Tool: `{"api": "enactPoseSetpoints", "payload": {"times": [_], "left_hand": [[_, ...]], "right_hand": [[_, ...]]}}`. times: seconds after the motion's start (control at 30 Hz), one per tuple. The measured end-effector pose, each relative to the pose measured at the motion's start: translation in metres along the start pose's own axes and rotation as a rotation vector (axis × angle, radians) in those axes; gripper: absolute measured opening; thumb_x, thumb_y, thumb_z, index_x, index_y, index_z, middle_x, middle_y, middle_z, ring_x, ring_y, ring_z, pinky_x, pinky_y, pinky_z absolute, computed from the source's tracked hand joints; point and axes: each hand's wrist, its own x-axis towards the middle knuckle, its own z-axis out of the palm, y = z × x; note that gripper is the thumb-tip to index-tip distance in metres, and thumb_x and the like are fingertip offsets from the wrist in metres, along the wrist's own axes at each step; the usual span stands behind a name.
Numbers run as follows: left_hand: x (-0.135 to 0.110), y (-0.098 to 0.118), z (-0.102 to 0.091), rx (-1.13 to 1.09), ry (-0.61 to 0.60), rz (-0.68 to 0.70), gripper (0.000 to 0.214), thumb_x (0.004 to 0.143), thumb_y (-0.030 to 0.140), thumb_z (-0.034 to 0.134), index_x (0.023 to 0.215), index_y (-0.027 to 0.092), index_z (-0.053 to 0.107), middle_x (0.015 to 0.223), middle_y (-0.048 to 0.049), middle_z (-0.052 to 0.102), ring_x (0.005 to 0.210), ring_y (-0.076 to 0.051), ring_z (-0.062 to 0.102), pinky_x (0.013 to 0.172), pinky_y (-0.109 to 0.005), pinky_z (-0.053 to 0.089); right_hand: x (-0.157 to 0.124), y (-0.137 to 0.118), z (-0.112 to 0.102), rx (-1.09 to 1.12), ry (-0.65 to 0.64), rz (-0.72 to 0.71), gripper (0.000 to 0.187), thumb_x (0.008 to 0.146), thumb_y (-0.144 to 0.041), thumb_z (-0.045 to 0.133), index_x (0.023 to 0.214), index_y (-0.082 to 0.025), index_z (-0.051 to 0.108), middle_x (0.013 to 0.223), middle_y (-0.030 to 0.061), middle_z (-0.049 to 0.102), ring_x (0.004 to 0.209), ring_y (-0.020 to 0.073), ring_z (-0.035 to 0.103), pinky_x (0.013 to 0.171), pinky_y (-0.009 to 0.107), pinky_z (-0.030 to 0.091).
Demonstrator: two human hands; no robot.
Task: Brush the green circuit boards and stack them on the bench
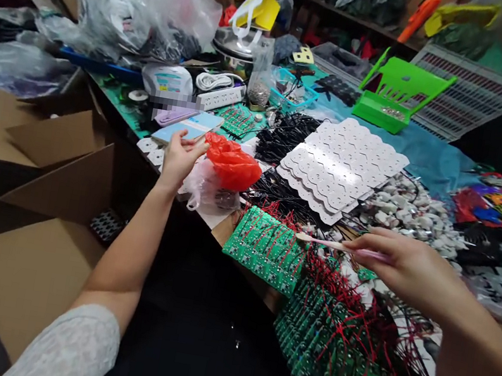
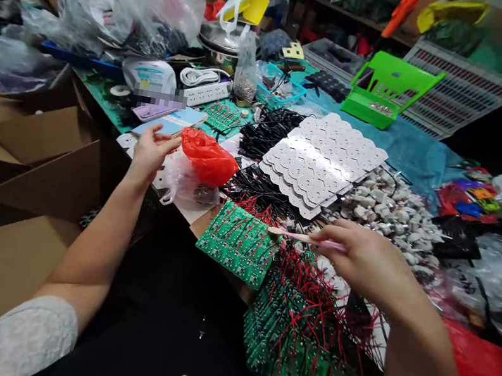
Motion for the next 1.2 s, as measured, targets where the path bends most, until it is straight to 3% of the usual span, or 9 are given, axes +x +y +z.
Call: {"api": "enactPoseSetpoints", "payload": {"times": [0.07, 0.13, 0.27, 0.4, 0.57, 0.73, 0.97, 1.1, 1.2], "left_hand": [[-0.024, 0.015, -0.020, 0.101, 0.066, 0.114, 0.048, 0.069, 0.025, 0.080, 0.112, 0.016, 0.062, 0.102, -0.0061, 0.066, 0.085, -0.016, 0.063, 0.082, -0.027, 0.050], [-0.060, 0.027, -0.035, 0.165, -0.073, 0.141, 0.025, 0.076, 0.029, 0.076, 0.098, 0.019, 0.069, 0.088, -0.0025, 0.067, 0.080, -0.016, 0.061, 0.078, -0.026, 0.049], [-0.134, 0.033, -0.048, 0.061, -0.609, -0.115, 0.024, 0.074, 0.036, 0.079, 0.090, 0.019, 0.077, 0.077, -0.0048, 0.071, 0.069, -0.018, 0.061, 0.064, -0.024, 0.048], [-0.167, 0.032, -0.040, -0.079, -0.691, -0.341, 0.026, 0.068, 0.034, 0.084, 0.089, 0.019, 0.079, 0.076, -0.0059, 0.070, 0.065, -0.018, 0.061, 0.056, -0.023, 0.048], [-0.166, 0.031, -0.028, -0.102, -0.666, -0.378, 0.035, 0.067, 0.035, 0.084, 0.095, 0.017, 0.076, 0.070, -0.0040, 0.067, 0.063, -0.017, 0.060, 0.054, -0.022, 0.050], [-0.162, 0.032, -0.024, -0.230, -0.717, -0.499, 0.043, 0.065, 0.031, 0.087, 0.102, 0.016, 0.072, 0.070, -0.0017, 0.065, 0.061, -0.013, 0.059, 0.054, -0.021, 0.051], [-0.151, 0.066, -0.011, -0.327, -0.868, -0.593, 0.037, 0.062, 0.023, 0.088, 0.096, 0.015, 0.075, 0.067, -0.0011, 0.063, 0.060, -0.014, 0.061, 0.063, -0.029, 0.060], [-0.117, 0.082, 0.008, -0.345, -0.919, -0.555, 0.037, 0.058, 0.019, 0.088, 0.093, 0.015, 0.077, 0.071, -0.0034, 0.065, 0.058, -0.015, 0.062, 0.060, -0.034, 0.063], [-0.083, 0.082, 0.039, -0.405, -0.901, -0.518, 0.036, 0.056, 0.014, 0.087, 0.089, 0.012, 0.076, 0.077, -0.0074, 0.068, 0.060, -0.016, 0.064, 0.061, -0.033, 0.063]], "right_hand": [[-0.003, -0.002, -0.002, -0.082, 0.062, 0.046, 0.020, 0.085, -0.035, 0.057, 0.091, -0.032, 0.075, 0.091, 0.0066, 0.070, 0.074, 0.0263, 0.065, 0.058, 0.036, 0.042], [-0.006, -0.005, -0.005, -0.106, 0.114, 0.030, 0.022, 0.087, -0.035, 0.055, 0.092, -0.030, 0.076, 0.090, 0.0081, 0.069, 0.071, 0.0247, 0.063, 0.055, 0.035, 0.039], [-0.010, -0.017, -0.012, 0.140, -0.098, -0.254, 0.022, 0.092, -0.035, 0.055, 0.097, -0.029, 0.076, 0.082, 0.0054, 0.066, 0.072, 0.0181, 0.062, 0.062, 0.030, 0.043], [-0.010, -0.025, -0.009, 0.221, -0.263, -0.348, 0.022, 0.093, -0.026, 0.056, 0.101, -0.030, 0.076, 0.085, 0.0026, 0.066, 0.076, 0.0144, 0.061, 0.066, 0.026, 0.042], [-0.008, -0.020, -0.001, 0.094, -0.169, -0.206, 0.021, 0.090, -0.025, 0.057, 0.094, -0.030, 0.076, 0.087, 0.0021, 0.068, 0.076, 0.0151, 0.061, 0.064, 0.027, 0.041], [-0.009, -0.012, -0.002, -0.057, 0.277, 0.088, 0.023, 0.090, -0.032, 0.054, 0.094, -0.029, 0.076, 0.087, 0.0047, 0.067, 0.074, 0.0191, 0.060, 0.060, 0.030, 0.040], [-0.013, -0.023, -0.014, 0.272, 0.652, 0.048, 0.019, 0.089, -0.035, 0.061, 0.101, -0.028, 0.074, 0.094, 0.0056, 0.069, 0.086, 0.0228, 0.063, 0.074, 0.037, 0.047], [-0.021, -0.025, -0.018, 0.422, 0.708, 0.055, 0.017, 0.088, -0.037, 0.066, 0.102, -0.031, 0.073, 0.096, 0.0047, 0.067, 0.089, 0.0231, 0.062, 0.075, 0.037, 0.049], [-0.025, -0.027, -0.021, 0.594, 0.531, -0.079, 0.016, 0.085, -0.037, 0.071, 0.100, -0.032, 0.073, 0.087, 0.0023, 0.064, 0.079, 0.0188, 0.060, 0.066, 0.032, 0.048]]}}
